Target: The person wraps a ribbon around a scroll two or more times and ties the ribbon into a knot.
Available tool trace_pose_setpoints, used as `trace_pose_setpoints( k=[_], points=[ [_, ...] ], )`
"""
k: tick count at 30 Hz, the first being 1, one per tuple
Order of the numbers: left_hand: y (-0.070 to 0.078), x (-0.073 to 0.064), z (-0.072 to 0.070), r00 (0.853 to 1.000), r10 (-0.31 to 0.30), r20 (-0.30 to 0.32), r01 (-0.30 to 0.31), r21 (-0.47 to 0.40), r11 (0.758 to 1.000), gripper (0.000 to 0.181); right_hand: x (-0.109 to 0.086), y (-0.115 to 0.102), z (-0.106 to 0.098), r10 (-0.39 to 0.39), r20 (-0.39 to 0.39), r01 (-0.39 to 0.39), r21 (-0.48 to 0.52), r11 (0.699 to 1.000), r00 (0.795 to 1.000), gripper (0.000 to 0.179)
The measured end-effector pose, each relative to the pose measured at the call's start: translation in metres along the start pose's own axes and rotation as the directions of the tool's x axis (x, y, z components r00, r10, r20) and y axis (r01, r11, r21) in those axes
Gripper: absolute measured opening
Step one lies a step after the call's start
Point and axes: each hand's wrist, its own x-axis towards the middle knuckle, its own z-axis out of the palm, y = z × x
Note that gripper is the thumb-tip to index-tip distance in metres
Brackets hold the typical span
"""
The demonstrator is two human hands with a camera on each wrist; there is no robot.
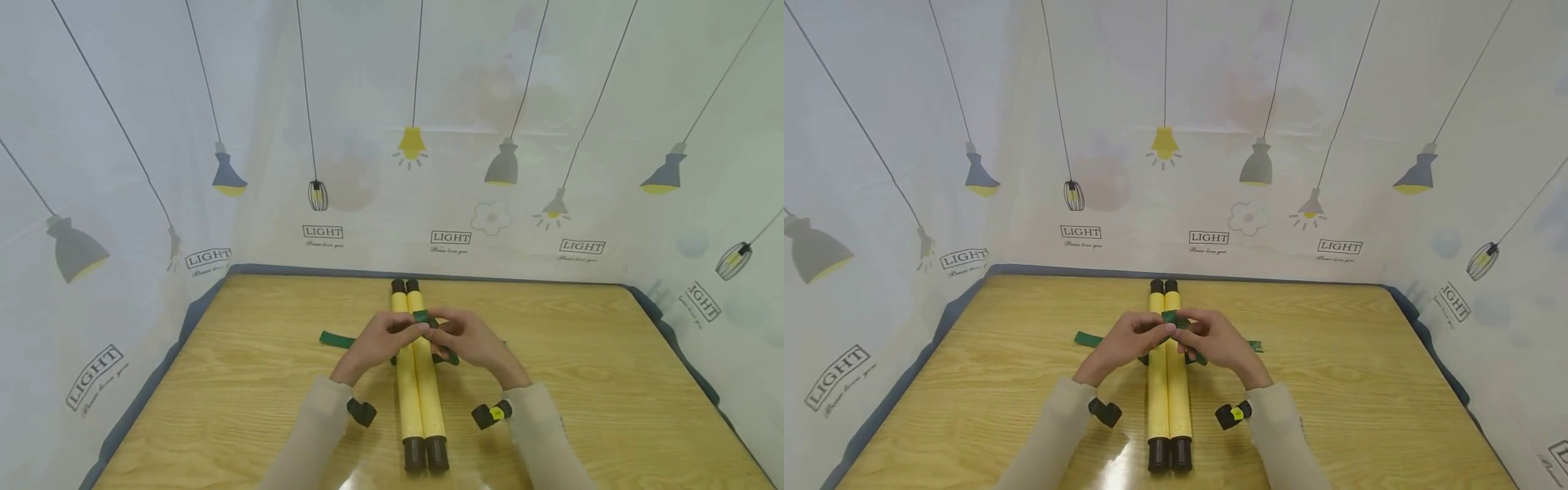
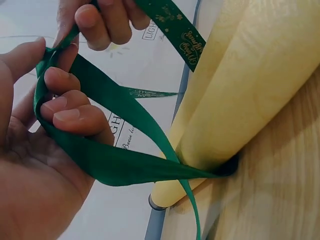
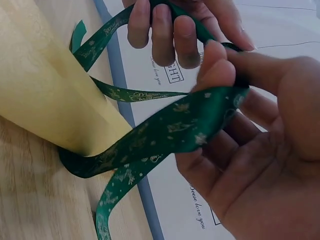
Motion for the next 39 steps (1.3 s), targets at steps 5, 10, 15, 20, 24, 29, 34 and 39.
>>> trace_pose_setpoints(
  k=[5,10,15,20,24,29,34,39],
  points=[
    [-0.001,-0.001,0.001,1.0,-0.002,-0.026,0.002,0.003,1.0,0.04,-0.001,0.001,0.002,0.009,0.036,-0.008,-0.024,1.0,0.999,0.025],
    [-0.003,-0.002,0.001,0.995,0.003,-0.103,0.002,0.047,0.999,0.048,0.001,0.003,0.003,0.018,0.001,-0.018,-0.074,0.997,1.0,0.018],
    [-0.001,-0.002,0.002,0.982,0.0,-0.19,0.014,0.072,0.997,0.037,0.001,0.002,0.002,0.014,-0.06,-0.023,-0.152,0.988,0.998,0.021],
    [0.001,-0.001,0.005,0.954,0.024,-0.3,-0.002,0.075,0.997,0.018,-0.001,-0.001,0.0,-0.024,-0.105,0.001,-0.214,0.977,0.994,0.02],
    [0.002,0.0,0.007,0.929,0.017,-0.369,0.0,0.047,0.999,0.014,-0.002,-0.003,-0.001,-0.048,-0.116,0.021,-0.223,0.975,0.992,0.019],
    [0.005,0.001,0.009,0.915,0.011,-0.404,-0.02,-0.019,1.0,0.032,-0.001,-0.003,0.0,-0.077,-0.108,0.049,-0.239,0.97,0.991,0.018],
    [0.005,0.001,0.005,0.925,0.094,-0.367,-0.065,0.091,0.994,0.039,-0.002,-0.002,-0.001,-0.109,-0.12,0.074,-0.271,0.96,0.987,0.018],
    [0.004,0.001,-0.002,0.958,0.142,-0.249,-0.053,0.332,0.942,0.022,-0.002,0.001,-0.003,-0.131,-0.155,0.078,-0.308,0.948,0.979,0.018]
  ],
)
